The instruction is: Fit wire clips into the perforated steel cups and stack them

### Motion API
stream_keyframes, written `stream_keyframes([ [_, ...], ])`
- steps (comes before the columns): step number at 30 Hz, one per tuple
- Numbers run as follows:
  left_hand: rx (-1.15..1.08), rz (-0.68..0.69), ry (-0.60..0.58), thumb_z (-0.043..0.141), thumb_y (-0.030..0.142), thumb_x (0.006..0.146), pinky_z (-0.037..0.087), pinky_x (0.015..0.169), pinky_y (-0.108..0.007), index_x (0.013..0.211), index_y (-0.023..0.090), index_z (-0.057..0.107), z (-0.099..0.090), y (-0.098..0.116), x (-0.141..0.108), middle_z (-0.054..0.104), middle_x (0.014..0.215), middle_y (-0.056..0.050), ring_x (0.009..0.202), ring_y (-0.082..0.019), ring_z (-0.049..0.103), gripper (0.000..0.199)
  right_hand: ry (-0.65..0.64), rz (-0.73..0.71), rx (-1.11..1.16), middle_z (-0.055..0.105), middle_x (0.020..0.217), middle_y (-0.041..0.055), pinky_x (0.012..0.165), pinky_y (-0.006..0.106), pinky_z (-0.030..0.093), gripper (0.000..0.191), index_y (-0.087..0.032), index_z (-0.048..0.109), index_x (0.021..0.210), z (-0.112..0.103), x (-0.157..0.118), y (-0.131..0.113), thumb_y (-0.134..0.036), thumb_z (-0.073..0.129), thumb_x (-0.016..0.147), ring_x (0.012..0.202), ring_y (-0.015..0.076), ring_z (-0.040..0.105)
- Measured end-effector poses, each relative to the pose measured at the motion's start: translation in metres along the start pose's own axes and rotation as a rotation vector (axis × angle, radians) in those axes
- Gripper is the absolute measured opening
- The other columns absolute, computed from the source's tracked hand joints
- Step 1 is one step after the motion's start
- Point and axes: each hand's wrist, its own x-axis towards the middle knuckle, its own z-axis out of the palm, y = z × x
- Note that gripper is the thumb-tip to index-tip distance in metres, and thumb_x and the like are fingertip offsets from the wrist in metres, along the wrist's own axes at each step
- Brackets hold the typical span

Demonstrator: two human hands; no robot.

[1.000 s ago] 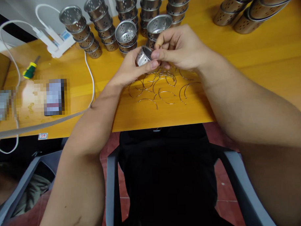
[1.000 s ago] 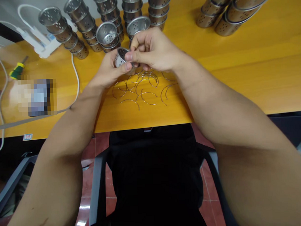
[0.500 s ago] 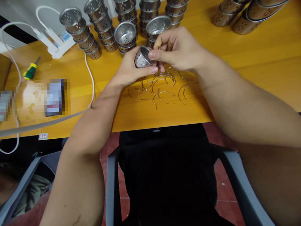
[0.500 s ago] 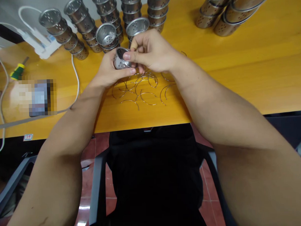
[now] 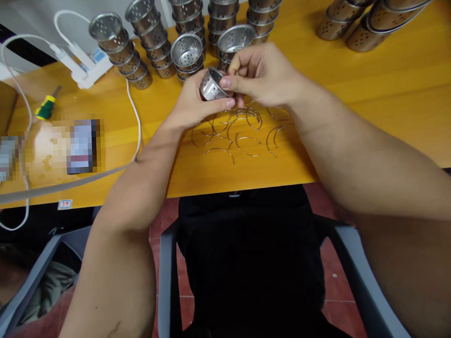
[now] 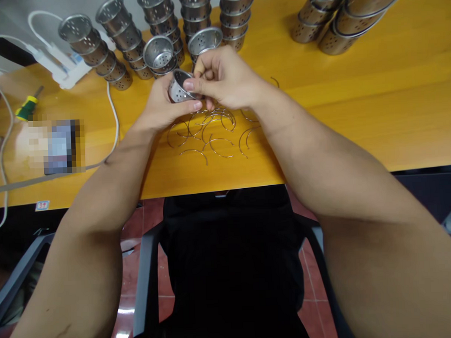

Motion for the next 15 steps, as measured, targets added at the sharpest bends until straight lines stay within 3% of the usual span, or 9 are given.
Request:
stream_keyframes([
  [7,0.055,0.022,-0.027,0.112,0.088,0.061,0.060,0.090,-0.056,0.099,0.041,0.077,-0.0006,-0.0040,0.0030,0.087,0.097,0.001,0.099,-0.033,0.080,0.070,-0.014,0.018,0.004,0.071,0.059,0.0013,0.046,0.040,0.043,0.077,-0.035,0.074,0.082,-0.0005,0.0001,-0.0041,-0.099,0.114,0.063,0.049,0.0251,0.064],
  [11,-0.036,0.057,-0.019,0.118,0.077,0.064,0.063,0.089,-0.053,0.100,0.037,0.082,0.0004,-0.0052,0.0032,0.088,0.100,0.000,0.090,-0.028,0.077,0.064,-0.005,-0.004,-0.002,0.071,0.061,0.0012,0.047,0.040,0.043,0.076,-0.035,0.076,0.083,-0.0011,-0.0007,-0.0050,-0.100,0.112,0.067,0.051,0.0252,0.064],
  [15,-0.009,0.024,-0.017,0.119,0.072,0.065,0.065,0.093,-0.054,0.101,0.034,0.080,0.0009,0.0027,-0.0011,0.088,0.101,-0.003,0.098,-0.033,0.083,0.065,-0.003,-0.012,-0.013,0.070,0.058,0.0009,0.045,0.040,0.041,0.080,-0.036,0.076,0.080,0.0008,-0.0011,-0.0082,-0.106,0.110,0.062,0.047,0.0245,0.062],
])
